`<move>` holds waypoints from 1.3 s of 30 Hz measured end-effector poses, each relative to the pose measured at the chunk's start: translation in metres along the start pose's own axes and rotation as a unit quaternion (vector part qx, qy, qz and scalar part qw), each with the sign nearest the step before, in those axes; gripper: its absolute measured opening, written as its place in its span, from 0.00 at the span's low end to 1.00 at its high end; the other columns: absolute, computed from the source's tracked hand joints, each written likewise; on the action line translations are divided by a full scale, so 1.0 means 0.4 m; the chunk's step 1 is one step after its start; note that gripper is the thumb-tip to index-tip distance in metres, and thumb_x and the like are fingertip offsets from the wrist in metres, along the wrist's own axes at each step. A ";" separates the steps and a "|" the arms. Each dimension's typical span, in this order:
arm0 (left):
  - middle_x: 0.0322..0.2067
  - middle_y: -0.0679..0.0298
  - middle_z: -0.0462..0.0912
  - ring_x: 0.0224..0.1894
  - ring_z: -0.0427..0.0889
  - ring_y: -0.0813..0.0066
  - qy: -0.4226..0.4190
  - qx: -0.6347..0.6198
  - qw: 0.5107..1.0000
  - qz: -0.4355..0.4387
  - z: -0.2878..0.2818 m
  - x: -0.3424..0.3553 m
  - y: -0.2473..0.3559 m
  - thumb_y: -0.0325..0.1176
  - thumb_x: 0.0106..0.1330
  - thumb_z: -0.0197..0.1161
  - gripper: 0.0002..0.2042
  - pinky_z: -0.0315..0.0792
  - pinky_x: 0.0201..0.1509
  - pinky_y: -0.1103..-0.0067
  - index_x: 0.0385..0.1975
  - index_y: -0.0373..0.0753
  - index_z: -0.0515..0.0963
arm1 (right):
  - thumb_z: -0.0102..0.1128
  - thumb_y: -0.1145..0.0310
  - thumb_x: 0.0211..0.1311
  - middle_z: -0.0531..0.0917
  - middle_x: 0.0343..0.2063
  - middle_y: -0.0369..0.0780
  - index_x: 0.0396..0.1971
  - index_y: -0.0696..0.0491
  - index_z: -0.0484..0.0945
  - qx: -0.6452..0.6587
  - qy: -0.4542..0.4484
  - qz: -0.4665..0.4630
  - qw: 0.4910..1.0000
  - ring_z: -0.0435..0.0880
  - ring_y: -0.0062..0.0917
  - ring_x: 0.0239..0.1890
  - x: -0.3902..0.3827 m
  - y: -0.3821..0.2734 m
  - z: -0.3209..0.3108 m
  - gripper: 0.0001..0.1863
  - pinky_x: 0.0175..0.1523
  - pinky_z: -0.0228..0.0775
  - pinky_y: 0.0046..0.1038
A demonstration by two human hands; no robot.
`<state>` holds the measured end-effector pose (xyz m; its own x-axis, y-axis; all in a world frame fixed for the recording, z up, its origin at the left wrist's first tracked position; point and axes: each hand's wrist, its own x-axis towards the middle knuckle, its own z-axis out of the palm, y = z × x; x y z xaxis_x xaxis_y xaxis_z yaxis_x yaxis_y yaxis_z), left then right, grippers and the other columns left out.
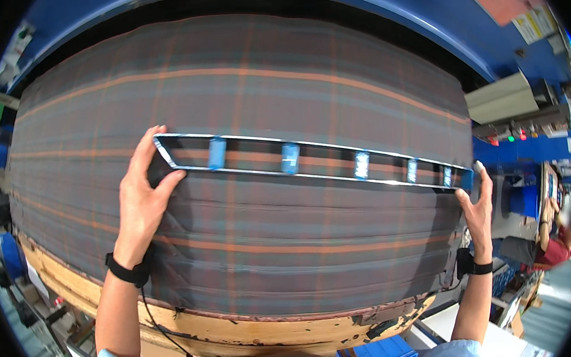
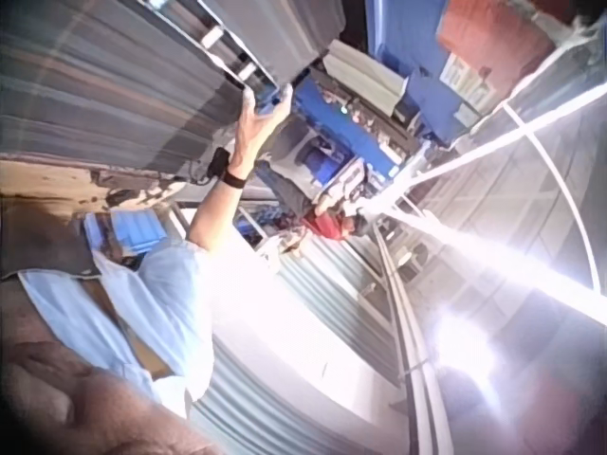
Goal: The recorder is measuring, marking with chalk, and cutting strips of plaid fabric using a level and scissors in a workshop.
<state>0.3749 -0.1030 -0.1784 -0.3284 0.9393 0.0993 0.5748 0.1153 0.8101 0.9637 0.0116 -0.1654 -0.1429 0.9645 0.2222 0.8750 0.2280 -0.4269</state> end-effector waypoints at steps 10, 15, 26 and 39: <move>0.67 0.63 0.77 0.69 0.74 0.64 0.031 0.036 0.999 -0.007 0.028 0.007 0.006 0.17 0.62 0.67 0.33 0.66 0.75 0.71 0.69 0.40 0.69 | 0.76 0.68 0.58 0.69 0.66 0.40 0.68 0.54 0.71 0.128 -0.024 0.037 0.991 0.68 0.31 0.70 0.006 0.106 0.034 0.37 0.72 0.62 0.32; 0.67 0.63 0.76 0.69 0.74 0.69 0.035 0.036 0.998 -0.022 0.030 0.009 -0.007 0.14 0.61 0.64 0.34 0.66 0.73 0.74 0.70 0.39 0.68 | 0.76 0.65 0.57 0.65 0.68 0.40 0.67 0.51 0.73 0.245 -0.030 0.085 0.965 0.66 0.31 0.71 0.009 0.104 0.041 0.37 0.74 0.60 0.32; 0.67 0.64 0.77 0.69 0.75 0.68 0.047 0.019 0.999 -0.017 0.033 0.010 -0.045 0.13 0.62 0.64 0.35 0.67 0.73 0.75 0.71 0.41 0.68 | 0.78 0.60 0.57 0.65 0.68 0.40 0.67 0.51 0.73 0.218 -0.018 0.067 0.974 0.65 0.32 0.71 0.007 0.122 0.058 0.38 0.75 0.58 0.34; 0.71 0.57 0.70 0.71 0.69 0.69 0.034 -0.040 0.998 -0.026 0.039 0.010 -0.026 0.11 0.63 0.58 0.35 0.64 0.75 0.75 0.72 0.35 0.64 | 0.76 0.70 0.55 0.66 0.67 0.44 0.65 0.52 0.74 0.120 0.005 0.020 0.993 0.66 0.38 0.71 0.002 0.154 0.084 0.35 0.74 0.60 0.37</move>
<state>0.3793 -0.0954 -0.1954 -0.4075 0.9085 0.0929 0.4947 0.1341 0.8587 1.0021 0.0307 -0.2209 -0.1050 0.9722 0.2093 0.7443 0.2164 -0.6319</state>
